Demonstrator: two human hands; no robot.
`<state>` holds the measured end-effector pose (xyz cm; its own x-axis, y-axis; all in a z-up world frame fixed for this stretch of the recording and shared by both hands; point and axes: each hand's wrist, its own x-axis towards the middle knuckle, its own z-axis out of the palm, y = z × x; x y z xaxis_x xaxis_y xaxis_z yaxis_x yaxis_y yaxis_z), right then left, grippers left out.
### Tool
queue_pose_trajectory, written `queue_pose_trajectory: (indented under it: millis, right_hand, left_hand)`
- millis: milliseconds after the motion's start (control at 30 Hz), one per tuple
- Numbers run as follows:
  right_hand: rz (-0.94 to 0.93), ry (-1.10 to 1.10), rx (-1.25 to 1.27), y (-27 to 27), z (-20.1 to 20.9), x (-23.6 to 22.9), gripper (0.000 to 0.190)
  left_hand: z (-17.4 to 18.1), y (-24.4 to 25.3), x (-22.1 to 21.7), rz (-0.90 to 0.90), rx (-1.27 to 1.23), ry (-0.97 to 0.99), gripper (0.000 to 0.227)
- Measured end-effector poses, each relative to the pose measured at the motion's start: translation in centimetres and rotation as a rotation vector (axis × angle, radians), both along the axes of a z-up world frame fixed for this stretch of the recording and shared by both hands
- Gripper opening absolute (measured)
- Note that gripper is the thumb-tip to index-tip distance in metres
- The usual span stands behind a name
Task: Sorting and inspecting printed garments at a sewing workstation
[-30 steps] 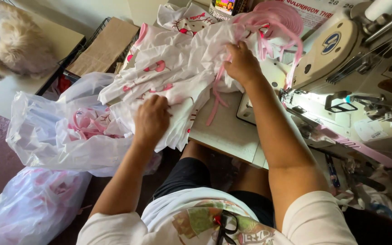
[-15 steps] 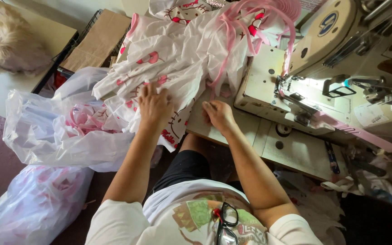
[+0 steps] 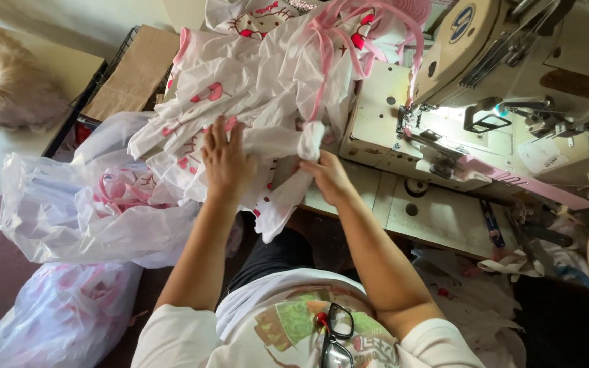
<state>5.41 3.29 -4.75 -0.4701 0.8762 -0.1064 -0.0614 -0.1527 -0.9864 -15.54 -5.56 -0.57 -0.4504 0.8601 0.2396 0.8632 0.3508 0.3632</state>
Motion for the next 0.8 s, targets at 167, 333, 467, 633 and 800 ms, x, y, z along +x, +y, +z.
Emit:
queue_pose_trajectory:
  millis: [167, 333, 467, 633, 800]
  right_hand:
    - [0.01, 0.205, -0.036, -0.6, 3.2, 6.9, 0.029]
    - [0.081, 0.295, 0.04, 0.3, 4.1, 12.5, 0.044]
    - [0.055, 0.123, 0.159, 0.1, 5.0, 15.2, 0.052]
    - [0.184, -0.363, 0.528, -3.2, 10.2, 13.4, 0.039]
    - [0.413, -0.254, 0.399, -5.9, 7.8, 11.6, 0.032]
  left_hand:
    - [1.4, 0.3, -1.4, -0.176, -0.071, -0.23, 0.059]
    - [-0.8, 0.9, -1.2, -0.237, -0.032, -0.097, 0.034]
    - [-3.0, 1.3, -3.1, -0.295, 0.236, -0.121, 0.015]
    - [1.6, -1.7, -4.8, -0.2, 0.111, -0.556, 0.021]
    - [6.2, 1.0, -6.6, -0.206, 0.629, 0.102, 0.022]
